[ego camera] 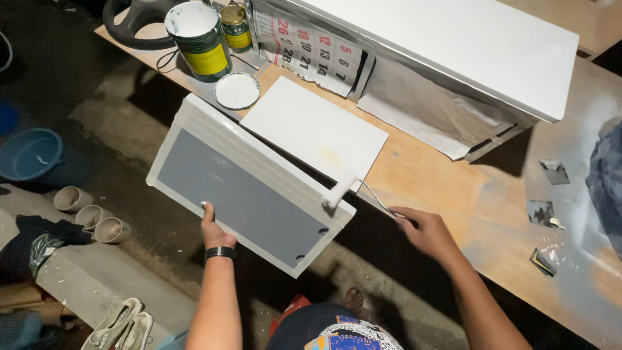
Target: The person paints a rectangular wooden panel white using a small paint roller. They hold the panel in one hand and roll white paint onto its surface, then dip the roller into a paint can to reload. The person continues painting the panel and then paints a second flat white board on the table.
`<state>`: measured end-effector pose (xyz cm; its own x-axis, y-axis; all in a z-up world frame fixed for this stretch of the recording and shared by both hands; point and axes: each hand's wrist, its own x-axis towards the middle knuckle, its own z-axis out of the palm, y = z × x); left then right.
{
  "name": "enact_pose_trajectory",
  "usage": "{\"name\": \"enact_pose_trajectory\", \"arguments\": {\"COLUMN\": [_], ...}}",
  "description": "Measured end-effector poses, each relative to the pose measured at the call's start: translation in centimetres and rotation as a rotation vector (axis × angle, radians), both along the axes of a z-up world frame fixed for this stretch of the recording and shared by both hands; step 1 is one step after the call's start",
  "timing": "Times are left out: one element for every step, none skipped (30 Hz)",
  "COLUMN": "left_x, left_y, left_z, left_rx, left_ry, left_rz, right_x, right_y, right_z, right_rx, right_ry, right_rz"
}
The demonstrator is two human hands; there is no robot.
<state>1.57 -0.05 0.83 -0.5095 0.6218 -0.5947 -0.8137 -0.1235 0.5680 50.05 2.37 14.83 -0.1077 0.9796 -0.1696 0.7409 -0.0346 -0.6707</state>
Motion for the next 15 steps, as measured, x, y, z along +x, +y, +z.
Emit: {"name": "enact_pose_trajectory", "arguments": {"left_x": [-0.3,-0.5,-0.8,-1.0,-1.2,-1.5,-1.4,-1.3,-1.2,-1.1,-1.0,-0.9,-0.6,-0.3,-0.1], "left_y": [-0.1,-0.2,-0.3,-0.3,-0.4,-0.5,-0.4,-0.3,-0.2,-0.1,-0.1,0.0,0.1,0.3,0.4], "left_z": [0.1,0.2,0.3,0.2,0.2,0.2,0.3,0.4,0.5,0.7,0.9,1.1,1.2,1.3,1.3], "left_rx": [0.001,0.001,0.002,0.002,-0.005,-0.014,-0.014,-0.012,-0.01,-0.01,-0.01,-0.008,-0.008,0.001,0.01], "left_ry": [0.001,-0.02,-0.04,-0.04,-0.031,-0.022,-0.022,-0.022,-0.022,-0.022,-0.023,-0.023,-0.022,-0.031,-0.04], "left_rz": [-0.002,0.005,0.012,0.009,0.013,0.018,0.017,0.016,0.015,0.016,-0.002,-0.019,-0.017,-0.009,-0.001], "right_x": [0.7,1.4,2.1,2.7,3.4,4.1,4.5,5.0,5.4,4.7,4.0,3.3,2.5,1.7,0.9], "right_y": [-0.3,-0.7,-1.1,-1.3,-1.6,-1.9,-1.8,-1.8,-1.7,-1.4,-1.2,-0.9,-0.5,-0.1,0.2], "right_z": [0.3,0.6,0.9,0.7,0.6,0.4,-0.5,-1.3,-2.2,-2.1,-2.0,-2.0,-2.1,-2.4,-2.6], "right_rx": [0.001,0.002,0.002,0.003,-0.009,-0.022,-0.023,-0.009,0.005,0.004,0.02,0.036,0.036,0.052,0.069], "right_ry": [0.001,-0.009,-0.018,-0.019,-0.017,-0.016,-0.016,0.0,0.017,0.017,0.017,0.018,0.019,0.025,0.032], "right_rz": [-0.002,0.002,0.006,0.004,-0.016,-0.034,-0.034,-0.039,-0.044,-0.043,-0.022,0.001,0.002,0.021,0.041]}}
